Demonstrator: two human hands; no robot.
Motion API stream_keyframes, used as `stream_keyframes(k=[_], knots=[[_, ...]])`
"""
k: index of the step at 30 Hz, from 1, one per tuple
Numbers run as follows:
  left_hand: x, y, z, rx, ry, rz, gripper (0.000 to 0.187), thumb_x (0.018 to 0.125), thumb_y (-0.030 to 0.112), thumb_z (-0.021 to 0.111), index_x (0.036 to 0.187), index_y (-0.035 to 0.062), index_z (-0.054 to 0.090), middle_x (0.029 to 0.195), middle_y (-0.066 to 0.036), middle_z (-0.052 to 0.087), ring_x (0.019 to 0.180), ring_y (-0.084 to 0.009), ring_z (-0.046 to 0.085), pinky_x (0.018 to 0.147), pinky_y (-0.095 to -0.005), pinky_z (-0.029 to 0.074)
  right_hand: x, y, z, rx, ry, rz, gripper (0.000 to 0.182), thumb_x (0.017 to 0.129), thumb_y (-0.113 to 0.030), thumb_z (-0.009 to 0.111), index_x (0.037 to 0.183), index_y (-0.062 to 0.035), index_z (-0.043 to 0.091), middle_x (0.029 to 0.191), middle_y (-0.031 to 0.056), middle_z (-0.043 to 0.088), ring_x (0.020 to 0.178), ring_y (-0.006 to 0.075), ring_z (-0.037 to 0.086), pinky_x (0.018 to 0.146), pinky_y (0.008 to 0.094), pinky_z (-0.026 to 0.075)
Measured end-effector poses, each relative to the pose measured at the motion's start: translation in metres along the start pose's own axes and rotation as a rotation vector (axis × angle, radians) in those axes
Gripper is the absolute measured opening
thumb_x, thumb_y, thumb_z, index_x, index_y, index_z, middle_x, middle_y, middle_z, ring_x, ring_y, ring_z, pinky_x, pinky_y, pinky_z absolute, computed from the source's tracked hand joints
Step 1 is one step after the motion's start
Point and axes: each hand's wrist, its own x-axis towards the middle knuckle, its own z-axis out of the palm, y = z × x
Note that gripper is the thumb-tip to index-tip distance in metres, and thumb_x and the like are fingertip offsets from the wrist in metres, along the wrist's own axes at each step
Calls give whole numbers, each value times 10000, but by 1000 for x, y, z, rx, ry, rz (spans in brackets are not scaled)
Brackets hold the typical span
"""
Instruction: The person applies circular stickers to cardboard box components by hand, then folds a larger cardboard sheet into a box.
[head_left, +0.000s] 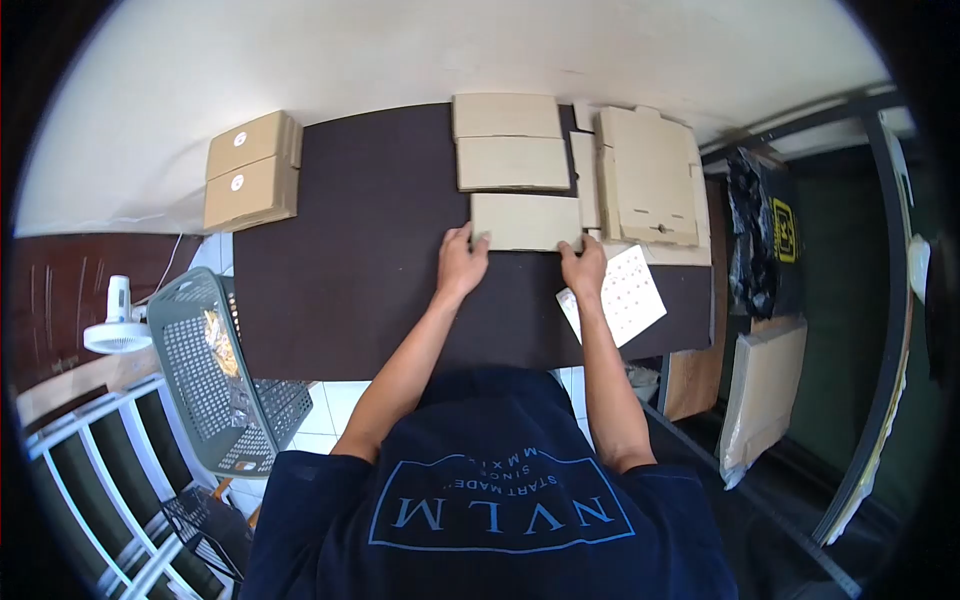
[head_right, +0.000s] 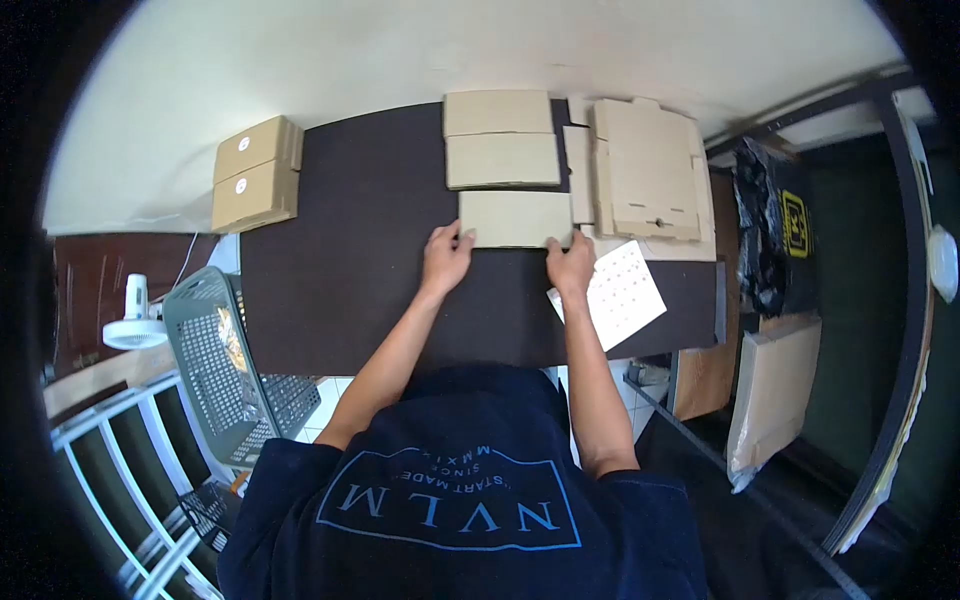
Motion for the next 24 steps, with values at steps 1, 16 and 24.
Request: stream_keyframes(k=[1, 16, 24], knots=[[-6, -5, -6, 74, 8, 20, 452, 955, 256, 639, 1249, -86, 602, 1161, -191, 614, 939, -266, 685, 817, -374, 540, -8, 3, 0, 17, -2, -4, 476, 845, -287, 721, 1170, 54, 658, 1155, 274, 665, 1102, 405, 634, 973, 440, 486], [-94, -42, -91, 225, 173, -86, 310, 943, 185, 648, 1168, -3, 550, 967, -110, 515, 850, -209, 500, 785, -349, 451, -107, 30, -19, 383, -336, 66, 197, 894, -132, 701, 1012, 24, 717, 730, 67, 699, 594, 116, 636, 568, 276, 511], [-84, 26, -53, 26, -103, 356, 172, 911, 73, 621, 1069, 7, 603, 943, -130, 612, 862, -264, 612, 786, -377, 499, -71, 132, -100, 1, 198, 90, 226, 804, -56, 736, 1018, 17, 741, 933, 186, 703, 790, 281, 692, 745, 363, 542]])
